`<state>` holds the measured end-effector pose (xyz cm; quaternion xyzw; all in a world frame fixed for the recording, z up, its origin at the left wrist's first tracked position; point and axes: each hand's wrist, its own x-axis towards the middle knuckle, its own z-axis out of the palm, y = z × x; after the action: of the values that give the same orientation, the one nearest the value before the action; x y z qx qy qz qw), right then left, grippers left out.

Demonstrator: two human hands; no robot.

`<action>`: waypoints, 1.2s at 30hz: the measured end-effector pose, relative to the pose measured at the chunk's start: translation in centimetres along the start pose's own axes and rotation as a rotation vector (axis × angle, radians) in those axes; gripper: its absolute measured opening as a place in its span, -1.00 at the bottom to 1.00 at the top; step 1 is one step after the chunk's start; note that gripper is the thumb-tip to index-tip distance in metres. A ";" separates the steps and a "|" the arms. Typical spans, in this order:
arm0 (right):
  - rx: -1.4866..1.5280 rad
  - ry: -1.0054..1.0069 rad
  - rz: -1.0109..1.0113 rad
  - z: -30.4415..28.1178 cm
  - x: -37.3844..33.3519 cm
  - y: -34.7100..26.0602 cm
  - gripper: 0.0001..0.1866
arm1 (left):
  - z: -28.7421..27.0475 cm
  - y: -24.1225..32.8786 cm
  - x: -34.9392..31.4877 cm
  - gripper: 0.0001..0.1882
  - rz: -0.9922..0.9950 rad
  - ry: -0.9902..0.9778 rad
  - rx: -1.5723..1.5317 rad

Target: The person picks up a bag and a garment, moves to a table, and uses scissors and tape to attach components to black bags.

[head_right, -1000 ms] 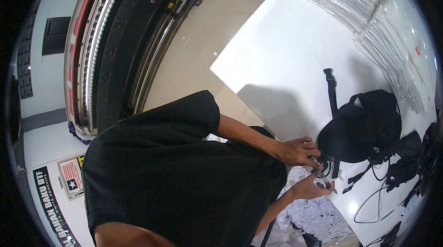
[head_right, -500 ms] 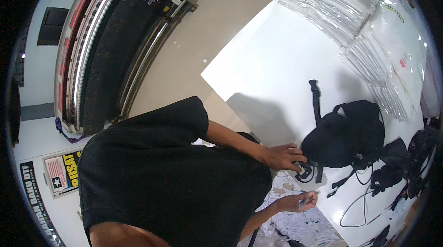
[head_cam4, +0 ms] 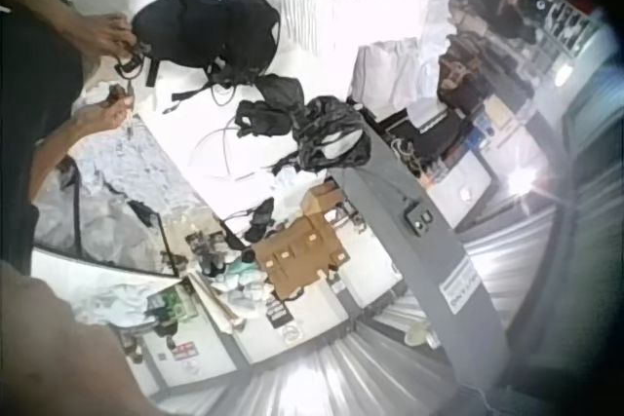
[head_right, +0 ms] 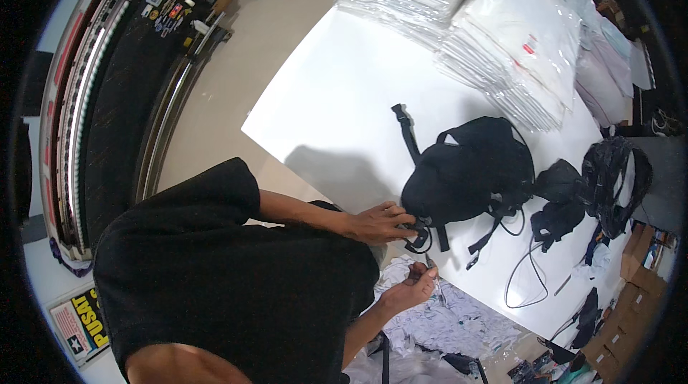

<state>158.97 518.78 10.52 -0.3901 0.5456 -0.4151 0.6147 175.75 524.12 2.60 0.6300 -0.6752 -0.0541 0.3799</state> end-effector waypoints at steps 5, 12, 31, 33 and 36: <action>0.062 0.051 0.016 1.7 0.1 -0.3 -0.72 | 0.4 -0.4 -0.4 -0.63 0.008 0.045 -0.004; -0.005 0.043 0.023 1.6 0.1 0.3 -0.77 | 0.8 -0.6 -0.9 -0.67 0.007 0.077 -0.014; -0.089 -0.003 0.037 1.9 0.8 0.8 -0.78 | 1.0 -0.4 -1.2 -0.68 -0.008 0.174 0.027; -0.122 0.001 0.022 2.1 0.9 1.1 -0.79 | 0.7 -0.3 -1.2 -0.64 -0.013 0.176 0.022; -0.179 -0.020 -0.010 2.0 1.3 1.2 -0.79 | 0.5 -0.3 -1.2 -0.67 -0.035 0.170 0.013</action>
<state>161.13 518.09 9.13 -0.4505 0.5725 -0.3639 0.5804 175.60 524.88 1.57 0.6466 -0.6298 -0.0028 0.4305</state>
